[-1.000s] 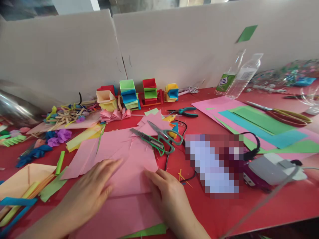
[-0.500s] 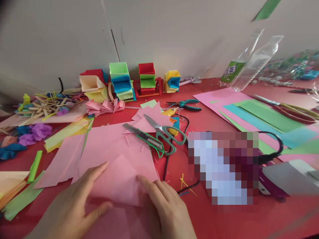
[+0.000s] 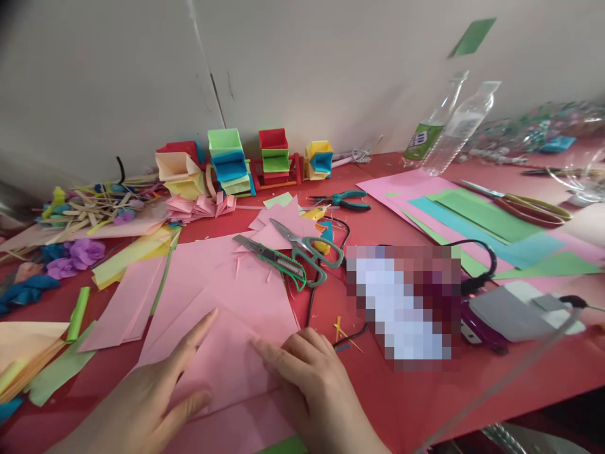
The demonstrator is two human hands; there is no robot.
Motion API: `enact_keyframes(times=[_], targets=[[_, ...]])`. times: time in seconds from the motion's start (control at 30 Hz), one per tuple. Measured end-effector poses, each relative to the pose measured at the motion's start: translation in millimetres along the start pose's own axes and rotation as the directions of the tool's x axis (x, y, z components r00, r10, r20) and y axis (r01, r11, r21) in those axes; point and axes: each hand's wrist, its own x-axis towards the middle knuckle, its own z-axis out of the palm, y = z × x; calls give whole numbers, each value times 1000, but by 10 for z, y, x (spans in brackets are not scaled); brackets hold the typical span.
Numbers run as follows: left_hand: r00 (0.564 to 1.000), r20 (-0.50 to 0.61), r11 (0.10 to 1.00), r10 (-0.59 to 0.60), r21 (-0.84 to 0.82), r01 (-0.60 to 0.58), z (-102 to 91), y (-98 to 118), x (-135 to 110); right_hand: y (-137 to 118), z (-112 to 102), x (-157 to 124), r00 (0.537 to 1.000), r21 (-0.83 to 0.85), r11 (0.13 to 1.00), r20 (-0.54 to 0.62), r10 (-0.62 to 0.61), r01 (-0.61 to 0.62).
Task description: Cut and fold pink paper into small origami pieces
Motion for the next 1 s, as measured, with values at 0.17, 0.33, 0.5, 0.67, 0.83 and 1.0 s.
enact_keyframes(times=[0.17,0.33,0.5,0.67,0.83,1.0], targets=[[972,-181,946,152,312,-90,18,53,-10,-4,27,-7,999,-105,994,-5,-35,34],[852,-247,783,461,565,-259,36,110,13,10,67,-5,1000,-187,982,29,3,2],[766,-135,651,629,629,-424,137,111,48,58,119,-2,1000,-227,974,26,10,-4],[765,-120,648,633,623,-438,215,92,38,97,126,-9,999,-261,965,44,1,10],[768,-132,664,627,606,-437,226,92,36,103,116,-36,995,-274,961,100,7,21],[776,-133,684,616,580,-443,233,85,39,114,128,-59,992,-293,956,122,10,27]])
